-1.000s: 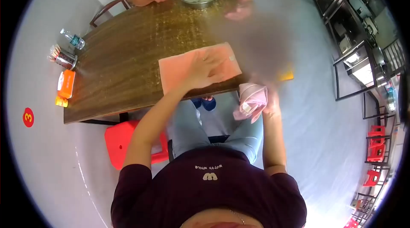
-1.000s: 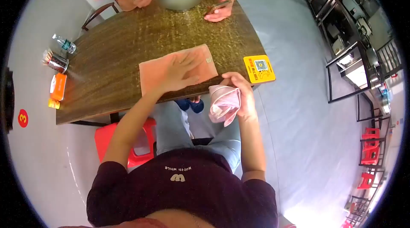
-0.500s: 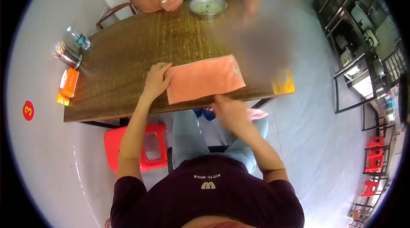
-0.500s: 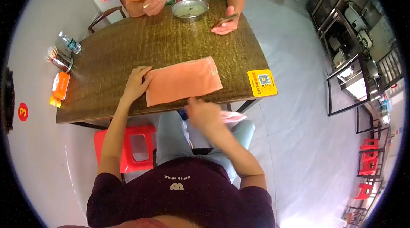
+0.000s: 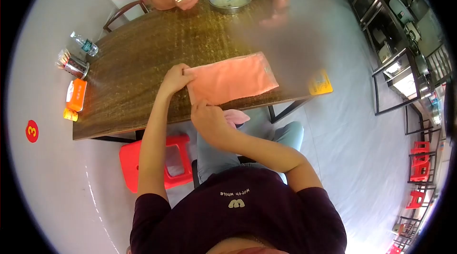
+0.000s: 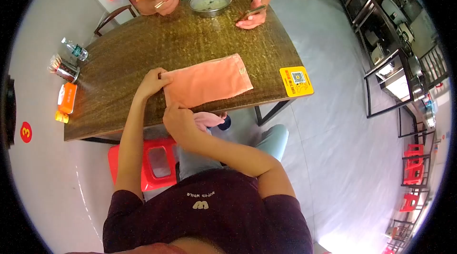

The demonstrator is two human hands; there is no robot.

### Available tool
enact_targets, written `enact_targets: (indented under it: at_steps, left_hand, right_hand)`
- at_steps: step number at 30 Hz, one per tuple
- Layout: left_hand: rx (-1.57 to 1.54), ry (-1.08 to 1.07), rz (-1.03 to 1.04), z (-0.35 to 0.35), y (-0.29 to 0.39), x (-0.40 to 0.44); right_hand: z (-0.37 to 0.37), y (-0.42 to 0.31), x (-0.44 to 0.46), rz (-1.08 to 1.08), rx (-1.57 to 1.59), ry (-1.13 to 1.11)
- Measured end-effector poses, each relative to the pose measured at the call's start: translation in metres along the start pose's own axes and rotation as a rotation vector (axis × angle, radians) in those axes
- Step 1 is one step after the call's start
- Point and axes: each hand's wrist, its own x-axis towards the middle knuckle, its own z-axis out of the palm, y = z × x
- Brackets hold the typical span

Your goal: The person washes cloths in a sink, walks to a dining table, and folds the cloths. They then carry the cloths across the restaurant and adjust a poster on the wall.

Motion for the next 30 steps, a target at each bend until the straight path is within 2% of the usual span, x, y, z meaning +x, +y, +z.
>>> enact_targets:
  at_steps: [3,7,9,12,16,19,26,27,30]
  left_hand:
    - [0.037,-0.017,-0.002,-0.004,0.014,-0.004]
    - [-0.113,-0.026,0.138,-0.002,0.004,0.002]
    - [-0.087,-0.132,0.058,-0.007,0.002,0.004]
    - [-0.049,-0.203,0.045,-0.015,-0.001,0.003]
    - [-0.340,-0.105,-0.067,-0.022,0.005,-0.022]
    - [-0.465,-0.153,-0.146,-0.028,0.009,-0.034]
    - [-0.523,-0.234,-0.193,-0.033,-0.010,-0.045]
    - [-0.504,-0.196,-0.185,-0.035,-0.009,-0.046]
    - [-0.474,-0.134,-0.165,-0.030,-0.003,-0.051]
  right_hand:
    - [0.004,-0.003,0.001,0.018,0.004,0.038]
    - [0.007,-0.002,0.003,-0.060,0.055,0.074]
    - [0.011,-0.003,0.007,-0.052,0.126,0.081]
    - [-0.002,0.003,0.006,-0.151,0.027,0.045]
    - [-0.001,-0.001,0.006,-0.201,-0.021,0.013]
    - [0.003,-0.007,0.006,-0.190,0.014,0.037]
    - [-0.001,-0.010,-0.003,-0.134,0.272,0.231]
    - [-0.003,-0.010,-0.004,-0.119,0.306,0.245]
    - [-0.006,0.000,-0.008,-0.200,0.387,0.176]
